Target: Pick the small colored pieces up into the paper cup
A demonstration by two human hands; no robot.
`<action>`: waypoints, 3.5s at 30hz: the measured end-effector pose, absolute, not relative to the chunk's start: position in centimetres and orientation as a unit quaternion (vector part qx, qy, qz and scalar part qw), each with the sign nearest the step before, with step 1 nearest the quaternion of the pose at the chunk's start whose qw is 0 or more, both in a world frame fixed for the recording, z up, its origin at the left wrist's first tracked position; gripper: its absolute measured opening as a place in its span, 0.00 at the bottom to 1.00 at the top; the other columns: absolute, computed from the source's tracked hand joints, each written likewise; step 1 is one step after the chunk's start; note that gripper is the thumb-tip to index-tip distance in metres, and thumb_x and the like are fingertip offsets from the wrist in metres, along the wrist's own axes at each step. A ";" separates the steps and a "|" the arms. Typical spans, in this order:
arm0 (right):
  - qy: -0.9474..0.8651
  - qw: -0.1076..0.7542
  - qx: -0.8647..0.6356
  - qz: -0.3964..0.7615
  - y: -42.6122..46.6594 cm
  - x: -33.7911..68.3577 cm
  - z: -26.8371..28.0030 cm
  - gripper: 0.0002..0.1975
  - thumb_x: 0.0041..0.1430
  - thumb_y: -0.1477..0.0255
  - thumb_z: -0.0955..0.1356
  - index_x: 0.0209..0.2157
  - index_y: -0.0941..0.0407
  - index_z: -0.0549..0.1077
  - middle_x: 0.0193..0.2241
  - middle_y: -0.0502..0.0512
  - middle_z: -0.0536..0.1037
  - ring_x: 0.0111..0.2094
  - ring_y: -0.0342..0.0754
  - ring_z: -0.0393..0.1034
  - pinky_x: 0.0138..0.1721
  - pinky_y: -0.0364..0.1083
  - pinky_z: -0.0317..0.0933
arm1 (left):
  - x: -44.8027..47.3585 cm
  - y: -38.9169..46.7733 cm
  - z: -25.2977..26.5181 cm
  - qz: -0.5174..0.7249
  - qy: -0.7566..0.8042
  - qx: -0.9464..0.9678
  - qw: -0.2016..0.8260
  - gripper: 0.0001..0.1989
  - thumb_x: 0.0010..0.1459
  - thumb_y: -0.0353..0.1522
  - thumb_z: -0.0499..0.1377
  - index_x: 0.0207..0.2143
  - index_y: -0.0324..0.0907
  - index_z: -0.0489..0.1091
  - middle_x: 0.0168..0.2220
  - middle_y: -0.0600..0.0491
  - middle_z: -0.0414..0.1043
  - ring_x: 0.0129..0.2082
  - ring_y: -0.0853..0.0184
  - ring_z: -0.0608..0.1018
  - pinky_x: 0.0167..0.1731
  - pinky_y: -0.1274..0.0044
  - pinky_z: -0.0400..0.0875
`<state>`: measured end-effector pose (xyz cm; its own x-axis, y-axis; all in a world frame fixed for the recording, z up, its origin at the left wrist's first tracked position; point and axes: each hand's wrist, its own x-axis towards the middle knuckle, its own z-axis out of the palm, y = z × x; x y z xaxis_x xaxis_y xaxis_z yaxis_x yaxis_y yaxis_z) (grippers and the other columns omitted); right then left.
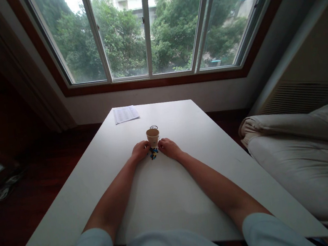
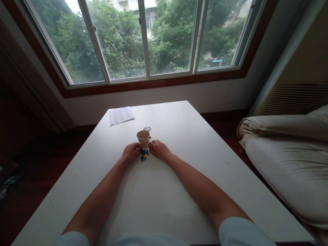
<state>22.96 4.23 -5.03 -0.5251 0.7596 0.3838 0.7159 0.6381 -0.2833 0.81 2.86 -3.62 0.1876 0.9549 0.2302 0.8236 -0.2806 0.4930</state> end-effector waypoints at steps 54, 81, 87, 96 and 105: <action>-0.884 0.214 -0.412 0.058 4.5 23.8 -5.1 0.11 0.64 0.76 0.64 0.43 0.53 0.75 0.39 0.55 0.74 0.43 0.48 0.66 0.44 0.44 0.59 | 1.1 2.7 -3.4 0.250 0.586 0.760 0.129 0.12 0.59 0.32 0.57 0.40 0.47 0.79 0.39 0.53 0.79 0.37 0.66 0.77 0.38 0.77 0.68; -0.868 0.219 -0.443 0.056 4.2 23.5 -5.0 0.12 0.63 0.81 0.64 0.43 0.54 0.75 0.41 0.55 0.73 0.45 0.48 0.65 0.46 0.44 0.58 | 1.1 2.5 -3.1 0.242 0.588 0.762 0.125 0.12 0.60 0.32 0.56 0.40 0.46 0.79 0.38 0.52 0.79 0.38 0.65 0.77 0.39 0.77 0.68; -0.862 0.245 -0.438 0.067 4.2 23.4 -5.1 0.10 0.64 0.80 0.64 0.43 0.54 0.73 0.41 0.55 0.73 0.44 0.48 0.65 0.45 0.44 0.58 | 1.1 2.5 -3.2 0.246 0.587 0.760 0.132 0.11 0.60 0.32 0.57 0.39 0.46 0.79 0.39 0.52 0.79 0.39 0.65 0.77 0.40 0.76 0.68; -0.845 0.279 -0.452 0.060 3.8 23.3 -4.4 0.11 0.66 0.80 0.63 0.46 0.55 0.72 0.42 0.57 0.72 0.45 0.48 0.65 0.47 0.45 0.60 | 1.2 2.4 -3.1 0.253 0.586 0.759 0.129 0.11 0.59 0.32 0.57 0.39 0.46 0.80 0.40 0.52 0.80 0.39 0.65 0.78 0.40 0.77 0.69; -0.830 0.303 -0.466 0.042 3.2 23.2 -4.0 0.17 0.67 0.80 0.59 0.46 0.52 0.75 0.43 0.54 0.69 0.36 0.45 0.65 0.40 0.43 0.60 | 1.3 2.3 -2.9 0.243 0.588 0.761 0.127 0.12 0.59 0.31 0.57 0.40 0.46 0.80 0.40 0.52 0.80 0.40 0.64 0.78 0.41 0.76 0.70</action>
<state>23.23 3.24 -4.04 -0.3814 0.7993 0.4644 0.7484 0.5618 -0.3525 1.31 2.33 -2.89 0.1910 0.9565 0.2205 0.8329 -0.2768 0.4792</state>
